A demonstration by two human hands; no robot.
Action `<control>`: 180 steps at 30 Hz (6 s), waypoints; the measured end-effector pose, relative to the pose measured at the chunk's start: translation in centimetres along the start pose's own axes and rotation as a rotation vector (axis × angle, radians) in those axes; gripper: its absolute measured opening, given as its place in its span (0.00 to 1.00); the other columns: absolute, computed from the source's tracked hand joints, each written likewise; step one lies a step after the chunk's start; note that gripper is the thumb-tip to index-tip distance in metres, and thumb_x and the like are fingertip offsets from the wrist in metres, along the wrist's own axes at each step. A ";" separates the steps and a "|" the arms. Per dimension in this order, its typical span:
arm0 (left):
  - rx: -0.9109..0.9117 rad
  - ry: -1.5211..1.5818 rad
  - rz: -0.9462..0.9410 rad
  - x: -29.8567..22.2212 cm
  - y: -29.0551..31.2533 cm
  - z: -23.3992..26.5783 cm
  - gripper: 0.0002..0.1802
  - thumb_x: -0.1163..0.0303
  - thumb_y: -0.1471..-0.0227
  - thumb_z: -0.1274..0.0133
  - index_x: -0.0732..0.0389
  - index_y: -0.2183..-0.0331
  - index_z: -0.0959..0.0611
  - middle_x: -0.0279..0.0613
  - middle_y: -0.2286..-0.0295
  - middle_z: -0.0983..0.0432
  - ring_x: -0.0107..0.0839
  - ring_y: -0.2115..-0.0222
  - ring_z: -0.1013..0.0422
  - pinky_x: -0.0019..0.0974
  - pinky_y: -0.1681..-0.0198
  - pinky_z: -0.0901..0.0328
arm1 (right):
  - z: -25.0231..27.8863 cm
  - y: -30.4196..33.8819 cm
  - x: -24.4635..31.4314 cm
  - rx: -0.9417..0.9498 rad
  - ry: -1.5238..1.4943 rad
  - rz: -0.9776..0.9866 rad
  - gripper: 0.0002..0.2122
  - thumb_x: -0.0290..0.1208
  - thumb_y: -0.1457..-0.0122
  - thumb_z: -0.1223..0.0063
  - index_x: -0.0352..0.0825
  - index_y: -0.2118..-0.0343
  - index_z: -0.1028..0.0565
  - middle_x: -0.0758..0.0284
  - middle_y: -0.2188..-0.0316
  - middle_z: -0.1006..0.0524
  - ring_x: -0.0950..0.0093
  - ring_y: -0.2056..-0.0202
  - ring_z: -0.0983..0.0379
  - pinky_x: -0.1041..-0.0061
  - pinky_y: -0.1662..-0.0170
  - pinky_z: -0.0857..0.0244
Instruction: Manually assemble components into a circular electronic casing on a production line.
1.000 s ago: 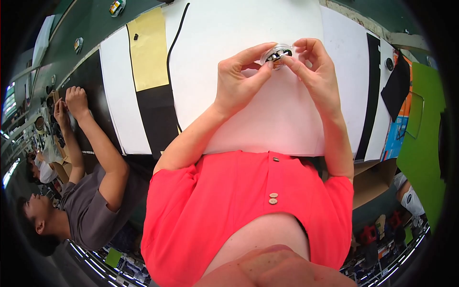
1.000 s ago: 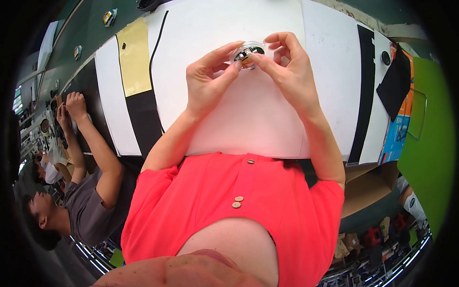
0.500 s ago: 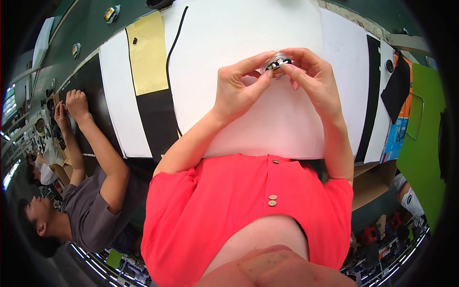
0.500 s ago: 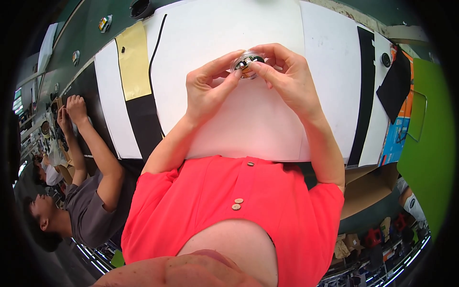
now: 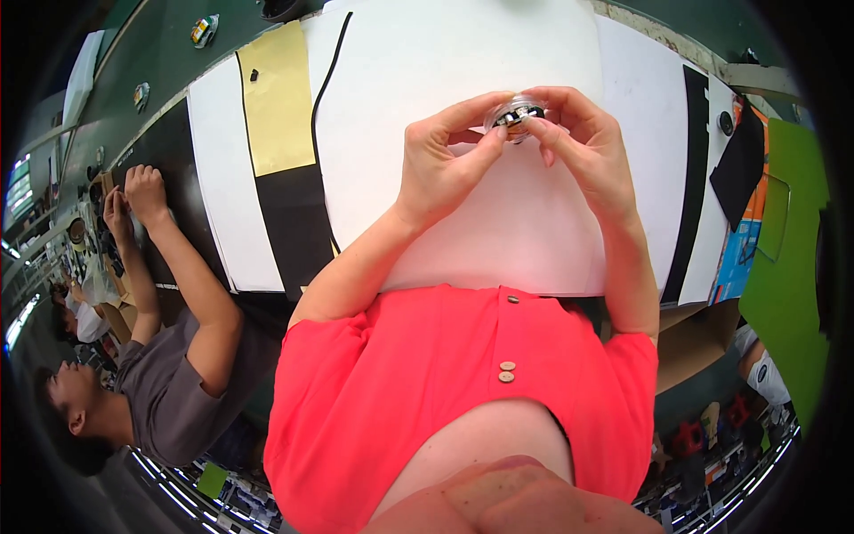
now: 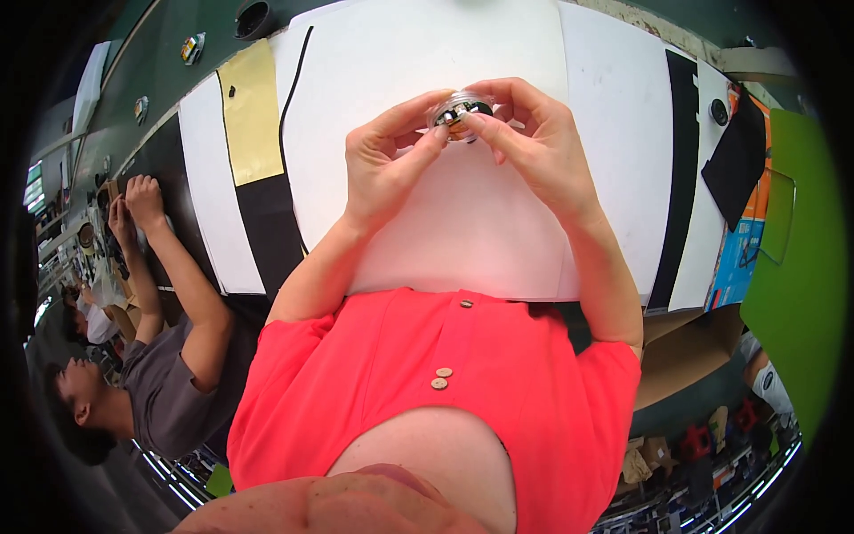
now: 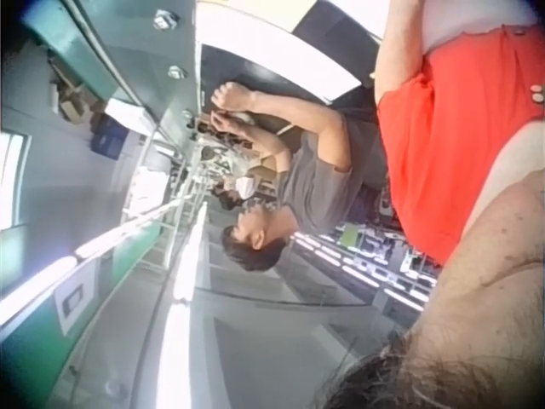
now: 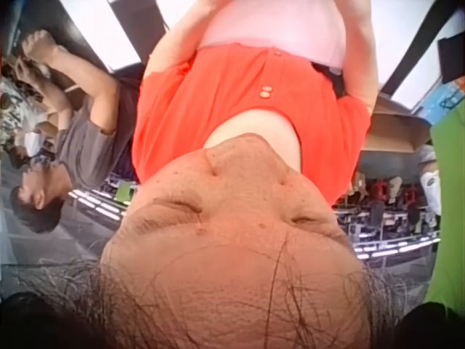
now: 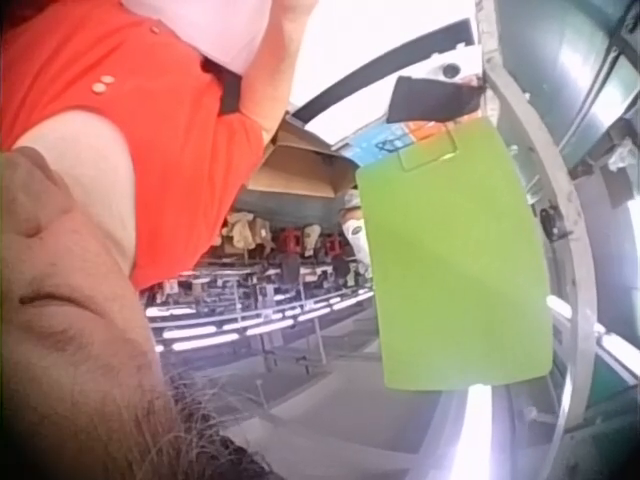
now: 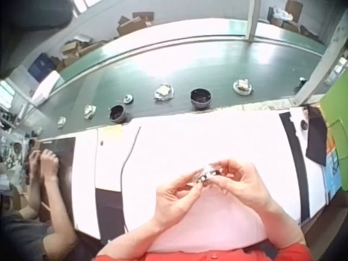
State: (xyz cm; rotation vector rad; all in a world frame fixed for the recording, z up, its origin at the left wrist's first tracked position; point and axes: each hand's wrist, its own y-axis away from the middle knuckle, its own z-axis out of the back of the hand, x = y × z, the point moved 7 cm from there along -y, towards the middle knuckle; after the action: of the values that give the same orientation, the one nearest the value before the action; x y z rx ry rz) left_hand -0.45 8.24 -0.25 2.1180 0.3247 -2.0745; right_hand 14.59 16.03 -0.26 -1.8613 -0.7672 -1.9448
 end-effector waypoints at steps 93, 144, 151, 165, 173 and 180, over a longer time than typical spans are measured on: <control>-0.002 -0.146 0.055 -1.8 0.5 -0.4 0.17 0.78 0.44 0.47 0.64 0.51 0.19 0.35 0.72 0.19 0.18 0.71 0.25 0.25 0.70 0.31 | -2.3 0.2 -0.5 0.003 -0.152 -0.123 0.03 0.25 0.37 0.53 0.33 0.63 0.28 0.73 0.73 0.25 0.86 0.70 0.30 0.83 0.68 0.38; 0.110 -0.320 -0.060 -4.6 -1.6 0.3 0.26 0.76 0.45 0.39 0.66 0.46 0.28 0.48 0.56 0.26 0.30 0.61 0.24 0.32 0.61 0.22 | -2.3 1.7 3.1 -0.307 0.218 0.326 0.05 0.23 0.36 0.44 0.31 0.60 0.26 0.68 0.76 0.23 0.82 0.75 0.26 0.79 0.71 0.32; 0.054 -0.189 0.007 -2.8 -0.7 -0.5 0.28 0.79 0.45 0.41 0.69 0.43 0.29 0.48 0.53 0.26 0.32 0.57 0.22 0.32 0.58 0.21 | -1.7 1.6 2.0 -0.346 0.236 0.291 0.05 0.22 0.37 0.43 0.31 0.61 0.26 0.69 0.77 0.24 0.85 0.75 0.28 0.81 0.73 0.34; 0.000 -0.286 -0.111 -2.2 -0.4 -0.9 0.28 0.80 0.49 0.40 0.67 0.45 0.27 0.51 0.58 0.26 0.40 0.62 0.21 0.34 0.67 0.20 | -2.9 1.4 2.2 -0.159 -0.074 0.139 0.08 0.24 0.33 0.48 0.28 0.56 0.20 0.71 0.67 0.20 0.86 0.65 0.26 0.85 0.64 0.33; 0.026 -0.259 -0.095 -2.2 -0.4 -0.3 0.29 0.83 0.48 0.43 0.64 0.43 0.26 0.46 0.56 0.26 0.34 0.60 0.21 0.33 0.62 0.20 | -2.9 1.2 1.1 -0.049 -0.141 0.048 0.08 0.26 0.32 0.48 0.29 0.59 0.19 0.75 0.72 0.24 0.90 0.74 0.36 0.87 0.74 0.44; 0.085 -0.171 -0.069 -1.7 -0.5 -0.1 0.25 0.82 0.43 0.50 0.64 0.43 0.27 0.45 0.55 0.25 0.32 0.58 0.22 0.33 0.57 0.23 | -2.4 0.9 0.5 -0.018 -0.111 -0.113 0.07 0.27 0.34 0.45 0.29 0.62 0.18 0.74 0.75 0.23 0.90 0.75 0.33 0.88 0.75 0.44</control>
State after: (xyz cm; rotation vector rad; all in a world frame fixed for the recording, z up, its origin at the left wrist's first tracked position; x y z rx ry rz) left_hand -0.50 8.65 1.51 1.9819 0.2958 -2.3288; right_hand 13.14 13.90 0.35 -1.9902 -0.9086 -1.9342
